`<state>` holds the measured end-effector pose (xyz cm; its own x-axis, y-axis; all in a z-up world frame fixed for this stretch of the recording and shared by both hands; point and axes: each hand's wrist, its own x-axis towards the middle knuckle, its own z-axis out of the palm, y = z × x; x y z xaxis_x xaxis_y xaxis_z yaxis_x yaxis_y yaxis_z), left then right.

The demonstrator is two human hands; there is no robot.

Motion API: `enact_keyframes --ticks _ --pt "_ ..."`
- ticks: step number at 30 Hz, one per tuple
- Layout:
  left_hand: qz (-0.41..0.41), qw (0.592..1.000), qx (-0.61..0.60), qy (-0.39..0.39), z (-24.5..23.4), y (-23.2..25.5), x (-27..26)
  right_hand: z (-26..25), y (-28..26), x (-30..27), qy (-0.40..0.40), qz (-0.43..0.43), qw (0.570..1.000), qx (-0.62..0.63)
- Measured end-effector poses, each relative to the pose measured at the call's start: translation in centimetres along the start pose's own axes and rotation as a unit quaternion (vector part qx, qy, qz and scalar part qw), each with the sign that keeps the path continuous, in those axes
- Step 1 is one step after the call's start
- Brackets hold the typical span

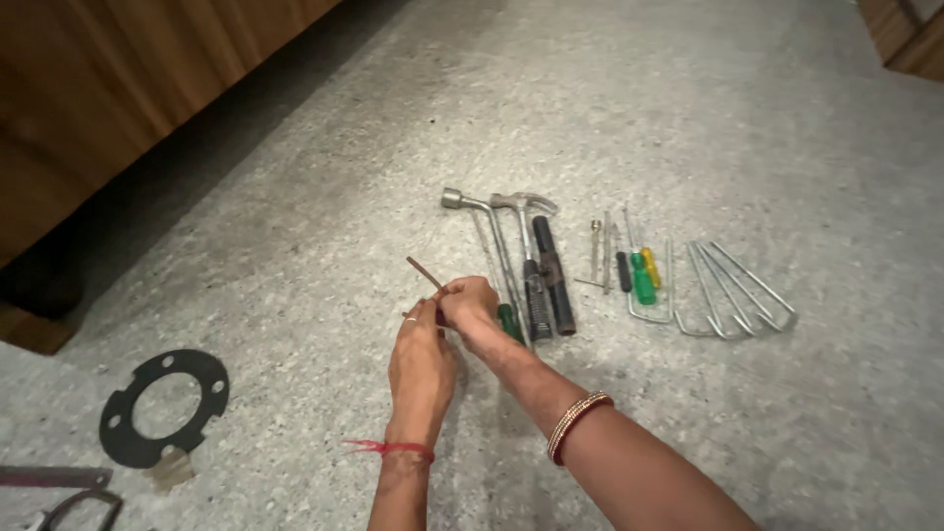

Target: The person sorts a mixed pile of hardware on the floor, picking up individual items such as hooks, bolts, and washers and placing them into separate neat rows. The person repeatedly reaches into the pile, selects an item, and places it in a designated line on the floor.

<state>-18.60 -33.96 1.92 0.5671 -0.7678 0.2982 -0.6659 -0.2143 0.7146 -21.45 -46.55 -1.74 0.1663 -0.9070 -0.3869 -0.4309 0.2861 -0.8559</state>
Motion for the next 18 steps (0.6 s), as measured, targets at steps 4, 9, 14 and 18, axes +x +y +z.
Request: enact_keyframes --ticks 4,9,14,18 --pt "-0.045 0.999 0.003 -0.03 -0.5 -2.1 -0.3 2.0 0.1 1.4 0.0 0.029 0.999 -0.015" --pt "-0.075 0.997 0.009 -0.029 -0.7 -4.3 -0.8 3.6 0.8 3.6 0.017 -0.005 1.0 0.012" --pt "-0.054 0.998 0.022 -0.021 -1.0 -6.5 -0.9 4.0 1.4 4.8 0.054 -0.045 0.994 -0.086" --pt "-0.063 0.998 0.016 -0.023 -1.7 -7.3 -1.2 4.3 1.4 4.9 0.1 -0.078 0.982 -0.143"
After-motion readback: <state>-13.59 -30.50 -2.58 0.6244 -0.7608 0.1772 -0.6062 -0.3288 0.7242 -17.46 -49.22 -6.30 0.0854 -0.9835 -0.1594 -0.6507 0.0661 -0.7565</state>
